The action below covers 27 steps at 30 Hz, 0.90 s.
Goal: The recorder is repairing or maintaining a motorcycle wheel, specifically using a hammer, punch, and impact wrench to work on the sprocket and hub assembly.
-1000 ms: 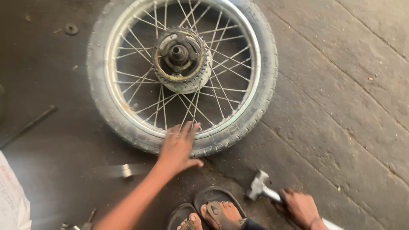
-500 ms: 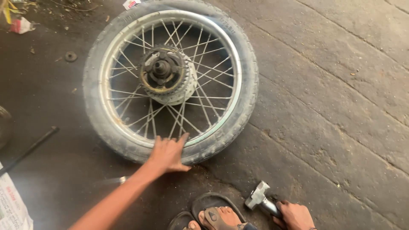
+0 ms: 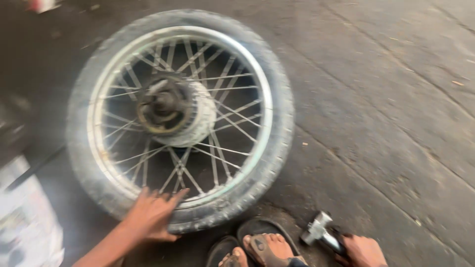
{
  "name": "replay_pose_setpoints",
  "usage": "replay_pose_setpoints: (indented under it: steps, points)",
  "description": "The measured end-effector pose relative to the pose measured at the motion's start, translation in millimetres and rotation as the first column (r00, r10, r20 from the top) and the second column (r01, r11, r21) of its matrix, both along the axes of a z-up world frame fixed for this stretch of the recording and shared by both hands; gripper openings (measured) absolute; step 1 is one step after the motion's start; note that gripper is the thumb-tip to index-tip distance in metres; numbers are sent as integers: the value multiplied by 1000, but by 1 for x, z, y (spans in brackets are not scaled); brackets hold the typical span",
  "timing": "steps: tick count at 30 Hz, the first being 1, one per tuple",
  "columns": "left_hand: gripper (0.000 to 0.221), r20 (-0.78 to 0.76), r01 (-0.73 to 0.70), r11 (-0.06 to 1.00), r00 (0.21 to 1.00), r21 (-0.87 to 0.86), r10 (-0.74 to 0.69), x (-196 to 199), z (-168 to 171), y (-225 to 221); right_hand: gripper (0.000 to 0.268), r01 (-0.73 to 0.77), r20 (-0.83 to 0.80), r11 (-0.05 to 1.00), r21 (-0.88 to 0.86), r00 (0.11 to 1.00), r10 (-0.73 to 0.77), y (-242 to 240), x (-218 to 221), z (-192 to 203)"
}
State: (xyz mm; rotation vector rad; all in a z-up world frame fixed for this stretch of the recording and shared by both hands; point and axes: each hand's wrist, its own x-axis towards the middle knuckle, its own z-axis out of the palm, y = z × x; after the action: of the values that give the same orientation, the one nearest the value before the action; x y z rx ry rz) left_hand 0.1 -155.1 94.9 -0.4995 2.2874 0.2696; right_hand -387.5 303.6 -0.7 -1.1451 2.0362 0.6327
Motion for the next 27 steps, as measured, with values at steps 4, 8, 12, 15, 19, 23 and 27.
replay_pose_setpoints:
  steps: [4,8,12,15,19,23,27]
  points:
    - [137,-14,-28,996,999,80,29,9,-3,17,53,-65,-65,974,219,995,81,4,-14,-18]
    - [137,-91,-6,995,996,99,15,2,-11,21,76,-98,-52,990,98,993,104,-7,-25,-26]
    - [132,-28,-8,992,1000,122,11,-9,-10,25,58,-262,-90,823,-503,964,252,-62,23,-38]
    - [133,-45,38,987,999,157,-31,-19,4,26,50,-395,-97,434,-810,820,565,-152,77,-31]
    - [134,-61,-37,970,997,241,53,-32,30,32,54,-75,227,560,-825,863,451,-291,136,-21]
    - [131,-71,-92,969,991,229,110,-36,37,35,52,-164,-1,532,-831,956,293,-393,175,-50]
    - [134,15,-143,953,989,268,144,-34,30,35,46,-55,84,675,-736,982,171,-403,185,-96]
